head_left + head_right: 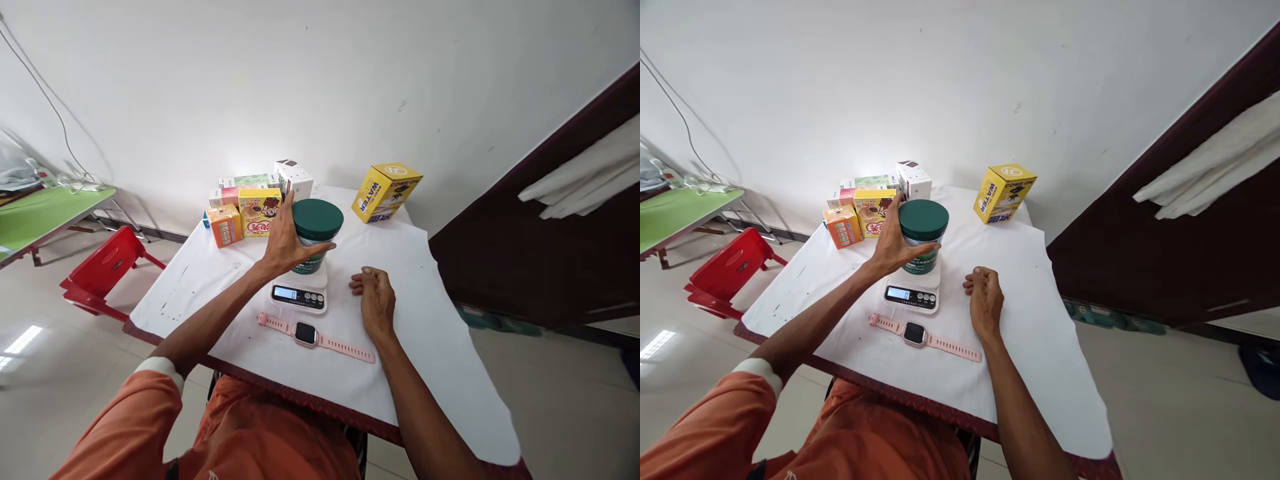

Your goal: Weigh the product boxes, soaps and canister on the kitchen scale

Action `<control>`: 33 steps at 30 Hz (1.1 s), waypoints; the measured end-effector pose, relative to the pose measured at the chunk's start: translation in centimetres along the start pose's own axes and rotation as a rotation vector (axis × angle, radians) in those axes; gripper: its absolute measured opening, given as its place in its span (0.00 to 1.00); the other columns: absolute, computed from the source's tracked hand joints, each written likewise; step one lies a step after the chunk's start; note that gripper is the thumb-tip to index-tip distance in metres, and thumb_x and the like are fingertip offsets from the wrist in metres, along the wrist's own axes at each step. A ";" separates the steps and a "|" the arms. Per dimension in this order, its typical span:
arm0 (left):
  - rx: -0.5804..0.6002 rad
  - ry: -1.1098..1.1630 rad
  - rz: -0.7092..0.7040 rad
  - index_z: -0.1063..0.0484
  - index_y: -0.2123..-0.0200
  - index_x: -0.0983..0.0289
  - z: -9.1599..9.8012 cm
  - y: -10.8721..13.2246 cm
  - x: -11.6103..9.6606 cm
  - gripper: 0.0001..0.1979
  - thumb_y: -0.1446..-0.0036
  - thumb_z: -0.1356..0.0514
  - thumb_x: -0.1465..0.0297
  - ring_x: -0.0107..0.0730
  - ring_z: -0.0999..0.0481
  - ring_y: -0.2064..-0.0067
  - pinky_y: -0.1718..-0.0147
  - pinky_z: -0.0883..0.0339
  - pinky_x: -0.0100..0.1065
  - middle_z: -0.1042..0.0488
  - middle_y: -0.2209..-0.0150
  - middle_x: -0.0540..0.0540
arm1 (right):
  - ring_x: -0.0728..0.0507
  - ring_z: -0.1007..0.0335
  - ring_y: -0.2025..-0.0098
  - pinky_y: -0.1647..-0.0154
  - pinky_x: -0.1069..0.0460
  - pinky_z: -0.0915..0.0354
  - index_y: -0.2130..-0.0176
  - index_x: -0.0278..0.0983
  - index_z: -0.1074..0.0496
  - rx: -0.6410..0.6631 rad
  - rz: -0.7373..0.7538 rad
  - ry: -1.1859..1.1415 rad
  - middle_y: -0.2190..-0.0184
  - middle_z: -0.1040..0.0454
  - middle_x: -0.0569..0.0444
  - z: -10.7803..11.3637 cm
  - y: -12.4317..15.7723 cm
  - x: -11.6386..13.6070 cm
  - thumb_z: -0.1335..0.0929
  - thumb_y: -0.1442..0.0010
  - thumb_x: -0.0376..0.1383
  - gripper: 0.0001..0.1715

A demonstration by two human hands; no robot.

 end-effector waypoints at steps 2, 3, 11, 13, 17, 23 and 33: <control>-0.053 0.019 0.010 0.57 0.26 0.58 -0.7 0.1 0.0 0.64 0.57 0.23 0.50 0.61 0.38 0.29 0.33 0.41 0.61 0.42 0.29 0.70 | 0.45 0.27 0.69 0.62 0.47 0.31 0.58 0.40 0.30 0.011 -0.007 0.011 0.66 0.22 0.53 0.0 0.0 0.1 0.34 0.35 0.58 0.24; -0.078 0.027 0.010 0.55 0.27 0.58 -0.7 0.1 0.0 0.62 0.57 0.23 0.52 0.60 0.36 0.30 0.33 0.39 0.60 0.40 0.30 0.70 | 0.45 0.27 0.69 0.62 0.47 0.31 0.59 0.40 0.29 0.014 -0.010 0.013 0.67 0.22 0.53 0.0 0.0 0.2 0.34 0.36 0.58 0.24; -0.227 -0.058 -0.011 0.48 0.31 0.58 6.5 -1.6 0.7 0.55 0.55 0.24 0.53 0.55 0.34 0.33 0.34 0.37 0.53 0.37 0.34 0.64 | 0.44 0.26 0.68 0.64 0.47 0.29 0.59 0.40 0.29 0.048 -0.022 0.013 0.66 0.22 0.52 -0.2 0.0 0.5 0.34 0.37 0.57 0.24; -0.213 -0.123 -0.007 0.48 0.32 0.58 8.6 -1.8 1.3 0.54 0.55 0.24 0.53 0.55 0.36 0.32 0.33 0.39 0.53 0.37 0.34 0.63 | 0.43 0.25 0.67 0.64 0.47 0.29 0.59 0.41 0.29 0.045 -0.019 0.017 0.66 0.21 0.51 -0.2 0.0 0.6 0.33 0.37 0.57 0.23; -0.190 -0.249 0.043 0.43 0.35 0.60 10.6 -0.6 3.0 0.50 0.55 0.24 0.55 0.54 0.33 0.34 0.34 0.37 0.52 0.34 0.37 0.64 | 0.42 0.24 0.67 0.62 0.45 0.29 0.59 0.41 0.29 0.046 -0.008 0.020 0.66 0.21 0.51 -0.2 -0.1 0.5 0.33 0.37 0.54 0.20; -0.195 -0.281 0.105 0.39 0.38 0.60 9.4 2.0 6.4 0.46 0.57 0.24 0.56 0.53 0.28 0.39 0.40 0.32 0.52 0.30 0.41 0.63 | 0.42 0.24 0.67 0.61 0.44 0.28 0.59 0.40 0.28 0.046 -0.002 0.016 0.67 0.21 0.52 -0.3 0.0 0.1 0.32 0.38 0.51 0.18; -0.264 -0.244 0.107 0.42 0.35 0.64 9.1 2.2 9.2 0.49 0.55 0.26 0.53 0.56 0.32 0.36 0.35 0.37 0.56 0.33 0.39 0.66 | 0.42 0.24 0.63 0.71 0.49 0.27 0.57 0.40 0.31 0.030 -0.102 0.005 0.60 0.25 0.51 2.0 -7.6 -1.0 0.25 0.50 0.58 0.32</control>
Point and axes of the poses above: each hand's wrist, its own y-axis away from the middle knuckle, its own z-axis out of the back of the hand, x = y × z, the point moved 6 cm from there along -y, towards the middle knuckle
